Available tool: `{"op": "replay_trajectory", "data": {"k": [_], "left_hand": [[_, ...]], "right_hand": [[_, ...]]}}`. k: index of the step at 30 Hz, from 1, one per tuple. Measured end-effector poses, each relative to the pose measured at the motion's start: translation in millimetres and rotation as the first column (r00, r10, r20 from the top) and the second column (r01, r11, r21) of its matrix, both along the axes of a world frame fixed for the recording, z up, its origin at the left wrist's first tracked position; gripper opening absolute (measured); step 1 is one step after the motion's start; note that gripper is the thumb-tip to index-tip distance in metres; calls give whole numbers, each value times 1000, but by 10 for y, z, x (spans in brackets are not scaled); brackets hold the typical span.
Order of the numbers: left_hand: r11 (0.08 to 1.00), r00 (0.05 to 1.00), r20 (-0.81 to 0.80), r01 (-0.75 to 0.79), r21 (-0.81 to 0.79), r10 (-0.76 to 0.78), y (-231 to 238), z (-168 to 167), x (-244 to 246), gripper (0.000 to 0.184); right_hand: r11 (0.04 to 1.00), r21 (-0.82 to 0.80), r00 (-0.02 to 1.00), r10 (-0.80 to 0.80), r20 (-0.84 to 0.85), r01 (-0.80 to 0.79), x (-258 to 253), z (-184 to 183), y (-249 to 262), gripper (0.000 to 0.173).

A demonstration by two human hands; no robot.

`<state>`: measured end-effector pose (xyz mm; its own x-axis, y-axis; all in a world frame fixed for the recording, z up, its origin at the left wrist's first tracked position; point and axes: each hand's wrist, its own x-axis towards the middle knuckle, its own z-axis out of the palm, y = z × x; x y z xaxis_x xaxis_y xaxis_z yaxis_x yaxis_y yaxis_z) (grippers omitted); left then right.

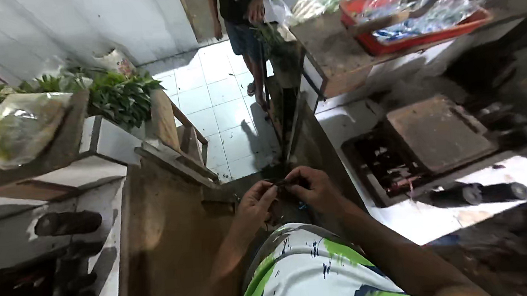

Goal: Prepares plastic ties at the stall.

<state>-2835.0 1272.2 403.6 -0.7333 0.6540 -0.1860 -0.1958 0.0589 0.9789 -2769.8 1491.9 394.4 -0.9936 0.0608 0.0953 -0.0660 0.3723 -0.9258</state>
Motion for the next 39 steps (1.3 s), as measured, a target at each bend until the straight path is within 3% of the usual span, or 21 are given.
{"op": "replay_trajectory", "data": {"k": [2, 3, 5, 8, 10, 11, 12, 13, 14, 15, 16, 17, 18, 20, 22, 24, 27, 28, 32, 35, 39], "left_hand": [[997, 996, -88, 11, -77, -17, 71, -84, -166, 22], [997, 995, -94, -50, -61, 44, 107, -106, -266, 24], [962, 962, -10, -273, 30, 273, 159, -126, -533, 29], [819, 815, 218, -566, 97, 537, 141, -181, -1083, 33], [756, 737, 287, -651, 60, 612, 91, -285, -1518, 36], [774, 747, 257, -634, -5, 613, 40, -348, -1745, 38], [820, 803, 165, -560, -116, 572, -34, -412, -1976, 38], [868, 901, 24, -411, -278, 434, -131, -476, -2232, 38], [843, 978, -96, -210, -495, 187, -227, -525, -2515, 40], [709, 988, -144, -59, -703, -60, -268, -549, -2799, 45], [572, 962, -171, -19, -820, -213, -257, -561, -3031, 53], [526, 937, -223, -51, -849, -269, -222, -532, -3200, 56], [583, 912, -309, -100, -806, -271, -183, -492, -3364, 58], [804, 860, -462, -110, -584, -217, -76, -421, -3722, 70], [934, 834, -500, 48, -354, -232, 81, -379, -3986, 88], [953, 833, -466, 226, -204, -297, 261, -387, -4144, 83], [926, 876, -300, 355, -127, -377, 447, -412, -4315, 31], [913, 883, -233, 388, -123, -407, 480, -426, -4381, 23], [856, 856, -35, 515, -36, -516, 570, -463, -4694, 30], [834, 834, 20, 551, 17, -551, 669, -433, -4900, 33], [947, 944, 93, 311, 87, -318, 767, -201, -5182, 38]], "right_hand": [[999, 30, 1000, 24, -11, -23, -201, -18, 66, 19], [999, 43, 1000, 11, -18, -10, -306, -47, 108, 20], [999, 37, 999, -38, -10, 38, -522, -133, 214, 20], [990, 15, 988, -139, 72, 138, -866, -228, 355, 20], [965, 30, 963, -261, 70, 259, -1141, -276, 420, 20], [946, 29, 944, -324, 62, 323, -1285, -298, 444, 20], [925, 28, 923, -380, 58, 379, -1433, -309, 466, 20], [907, 30, 905, -421, 54, 420, -1597, -302, 490, 20], [892, 35, 891, -451, 51, 450, -1779, -282, 505, 21], [883, 45, 882, -469, 50, 467, -1968, -254, 503, 20], [884, 52, 882, -468, 59, 465, -2158, -210, 484, 19], [896, 54, 892, -444, 77, 441, -2338, -155, 453, 19], [917, 56, 913, -399, 90, 395, -2526, -102, 414, 19], [963, 41, 957, -271, 103, 268, -2931, -29, 308, 18], [988, 6, 985, -152, 86, 152, -3268, -49, 189, 18], [995, -37, 994, -86, 73, 89, -3519, -78, 125, 18], [990, -77, 992, -110, 60, 115, -3779, -73, 157, 17], [985, -90, 988, -142, 58, 147, -3849, -91, 201, 16], [966, -111, 971, -223, 90, 233, -4100, -219, 400, 16], [979, -128, 981, -138, 137, 155, -4284, -279, 522, 18], [988, -137, 983, -48, 178, 73, -4612, -271, 754, 29]]}}
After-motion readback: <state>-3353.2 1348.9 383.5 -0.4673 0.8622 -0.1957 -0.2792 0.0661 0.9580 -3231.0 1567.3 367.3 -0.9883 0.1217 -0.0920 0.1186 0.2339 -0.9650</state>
